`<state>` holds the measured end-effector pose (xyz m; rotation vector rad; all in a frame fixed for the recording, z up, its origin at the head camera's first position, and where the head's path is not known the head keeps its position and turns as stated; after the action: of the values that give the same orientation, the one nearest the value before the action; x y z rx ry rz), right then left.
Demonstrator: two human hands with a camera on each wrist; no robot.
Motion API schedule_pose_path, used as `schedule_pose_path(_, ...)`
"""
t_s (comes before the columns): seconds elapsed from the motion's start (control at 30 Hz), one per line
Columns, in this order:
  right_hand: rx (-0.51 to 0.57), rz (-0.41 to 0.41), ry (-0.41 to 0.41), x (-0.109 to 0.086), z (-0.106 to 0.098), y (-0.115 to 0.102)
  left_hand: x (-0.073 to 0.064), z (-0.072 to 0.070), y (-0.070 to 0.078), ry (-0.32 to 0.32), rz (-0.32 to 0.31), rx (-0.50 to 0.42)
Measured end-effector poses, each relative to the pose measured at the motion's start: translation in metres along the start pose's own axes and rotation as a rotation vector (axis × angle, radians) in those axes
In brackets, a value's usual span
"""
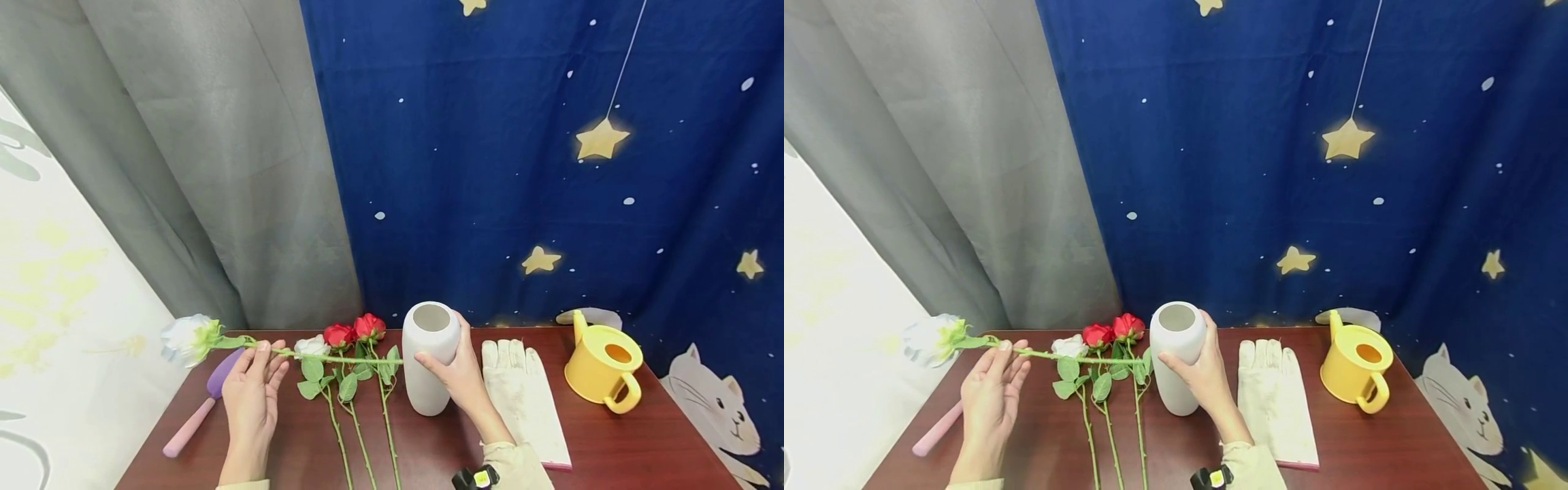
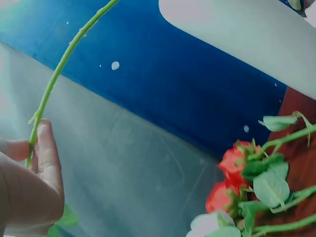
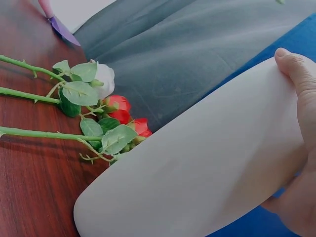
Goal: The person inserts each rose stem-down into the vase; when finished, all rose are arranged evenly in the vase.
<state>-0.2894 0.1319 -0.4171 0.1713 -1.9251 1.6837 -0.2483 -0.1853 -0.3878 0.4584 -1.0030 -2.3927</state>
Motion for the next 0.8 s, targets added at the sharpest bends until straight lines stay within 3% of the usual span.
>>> schedule_pose_path(0.2,0.016,0.020,-0.015,-0.003,-0.002,-0.032,-0.001,0.014,-0.001,0.048,0.064,-0.080)
schedule_pose_path(0.43,0.012,0.029,-0.016,-0.004,-0.001,-0.034,-0.004,0.028,-0.001,0.055,0.134,-0.176)
schedule_pose_path(0.8,0.003,0.014,-0.028,-0.004,-0.001,-0.033,-0.007,0.053,-0.010,0.044,0.156,-0.151)
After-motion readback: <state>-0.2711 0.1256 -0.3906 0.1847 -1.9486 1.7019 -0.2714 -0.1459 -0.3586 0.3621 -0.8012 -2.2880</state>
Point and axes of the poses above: each hand's wrist, its own x-axis towards the middle knuckle, its own z-axis out of the palm, y = z × x, the point moved 5 cm from there along x, towards the middle knuckle, and after that the axes turned 13 degrees about y, right-handed, at the moved point
